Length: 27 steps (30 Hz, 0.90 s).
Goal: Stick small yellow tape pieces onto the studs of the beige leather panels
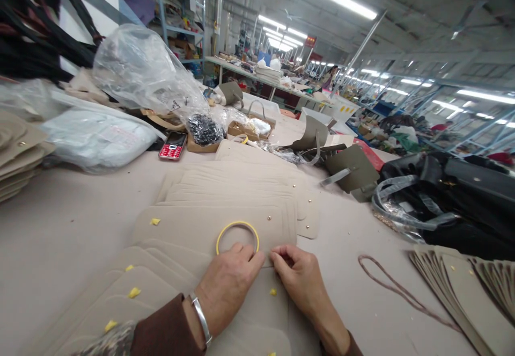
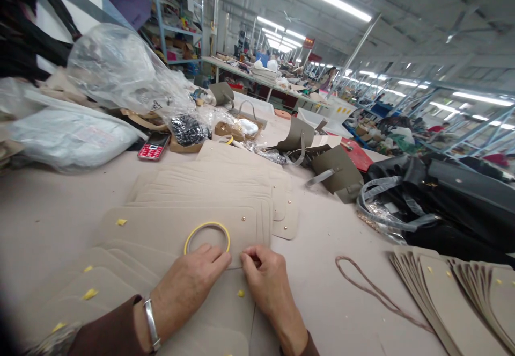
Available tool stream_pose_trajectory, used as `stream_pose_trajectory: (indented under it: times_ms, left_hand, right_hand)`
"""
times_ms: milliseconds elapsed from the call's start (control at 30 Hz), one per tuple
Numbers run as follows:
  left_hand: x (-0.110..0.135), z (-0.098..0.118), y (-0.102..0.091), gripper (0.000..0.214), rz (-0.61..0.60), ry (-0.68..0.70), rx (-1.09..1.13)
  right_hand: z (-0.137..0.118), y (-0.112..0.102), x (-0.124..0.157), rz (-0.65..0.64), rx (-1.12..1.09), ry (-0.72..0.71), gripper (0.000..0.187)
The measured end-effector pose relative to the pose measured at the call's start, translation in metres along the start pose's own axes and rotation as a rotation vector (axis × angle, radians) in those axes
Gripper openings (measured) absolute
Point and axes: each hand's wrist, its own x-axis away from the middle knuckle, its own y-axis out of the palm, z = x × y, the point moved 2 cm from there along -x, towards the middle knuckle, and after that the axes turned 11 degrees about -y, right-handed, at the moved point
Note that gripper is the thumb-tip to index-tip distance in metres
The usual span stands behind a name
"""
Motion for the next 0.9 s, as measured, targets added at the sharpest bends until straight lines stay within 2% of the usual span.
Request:
stream_pose_trajectory:
  times_ms: [233, 300, 367, 433, 533, 633, 767, 900]
  left_hand:
    - [0.001, 0.0, -0.001, 0.018, -0.017, 0.011, 0.037]
    - [0.001, -0.001, -0.002, 0.019, -0.002, 0.012, 0.043]
    - [0.002, -0.002, -0.002, 0.02, 0.006, 0.005, 0.044]
    - [0.002, -0.002, -0.002, 0.021, 0.002, -0.005, 0.039]
    - [0.002, -0.003, 0.0, 0.021, 0.007, -0.002, 0.029]
    - [0.002, -0.003, 0.002, 0.019, 0.036, 0.011, 0.027]
    - [0.001, -0.003, 0.003, 0.02, 0.033, 0.022, 0.019]
    - [0.002, -0.003, 0.004, 0.02, 0.044, 0.036, 0.015]
  right_hand:
    - [-0.001, 0.009, -0.003, 0.0, 0.176, -0.092, 0.016]
    - [0.002, 0.009, -0.001, 0.019, 0.167, -0.075, 0.01]
    - [0.005, 0.005, 0.002, 0.056, 0.134, -0.028, 0.015]
    - [0.008, 0.0, 0.007, 0.08, 0.094, -0.013, 0.011]
    - [0.007, -0.002, 0.014, 0.059, 0.102, -0.134, 0.013]
    - [0.003, 0.004, 0.017, 0.057, 0.233, -0.258, 0.015]
    - [0.0, 0.013, 0.012, 0.088, 0.383, -0.257, 0.019]
    - [-0.002, 0.014, 0.005, 0.022, 0.433, -0.27, 0.018]
